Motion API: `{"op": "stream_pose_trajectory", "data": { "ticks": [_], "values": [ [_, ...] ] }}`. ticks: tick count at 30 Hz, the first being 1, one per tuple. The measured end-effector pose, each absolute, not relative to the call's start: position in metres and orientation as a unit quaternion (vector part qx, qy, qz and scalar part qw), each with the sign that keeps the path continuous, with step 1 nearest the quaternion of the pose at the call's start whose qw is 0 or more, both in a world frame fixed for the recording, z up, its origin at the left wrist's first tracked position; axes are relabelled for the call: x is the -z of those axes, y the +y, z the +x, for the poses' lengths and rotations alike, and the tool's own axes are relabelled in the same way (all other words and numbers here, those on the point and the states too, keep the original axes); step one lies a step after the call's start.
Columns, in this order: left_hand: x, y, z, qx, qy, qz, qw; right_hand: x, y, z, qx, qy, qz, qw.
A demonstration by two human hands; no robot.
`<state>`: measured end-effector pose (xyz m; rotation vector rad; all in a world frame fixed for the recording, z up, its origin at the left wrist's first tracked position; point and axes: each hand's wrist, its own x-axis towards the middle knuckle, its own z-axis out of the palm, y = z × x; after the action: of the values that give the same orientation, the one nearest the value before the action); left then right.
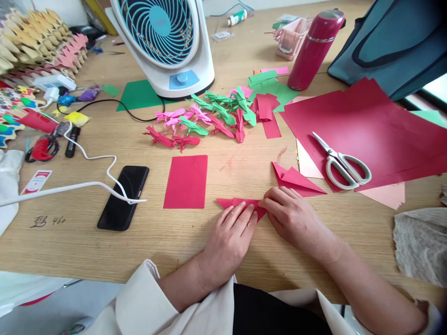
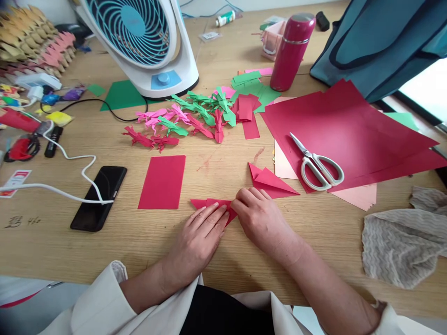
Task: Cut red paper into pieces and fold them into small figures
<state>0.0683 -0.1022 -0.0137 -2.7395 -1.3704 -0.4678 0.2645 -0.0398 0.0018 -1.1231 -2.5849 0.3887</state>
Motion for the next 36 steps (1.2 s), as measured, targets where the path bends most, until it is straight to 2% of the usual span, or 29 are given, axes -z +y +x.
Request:
{"op": "stream_pose_trajectory", "data": {
  "ticks": [10,25,36],
  "values": [
    [0.0110,-0.1036,0.0695,0.165,-0.448,-0.879,-0.001,-0.0006,-0.0398,0.2646,-0.135,-0.901,-0.391,0.132],
    [0.0161,-0.1018,0.0728,0.189,-0.452,-0.872,0.025,-0.0017,-0.0404,0.2668,-0.136,-0.908,-0.376,0.129],
    [0.0160,-0.1035,0.0718,0.155,-0.456,-0.876,0.027,0.0016,-0.0399,0.2711,-0.130,-0.921,-0.351,0.112]
  ]
}}
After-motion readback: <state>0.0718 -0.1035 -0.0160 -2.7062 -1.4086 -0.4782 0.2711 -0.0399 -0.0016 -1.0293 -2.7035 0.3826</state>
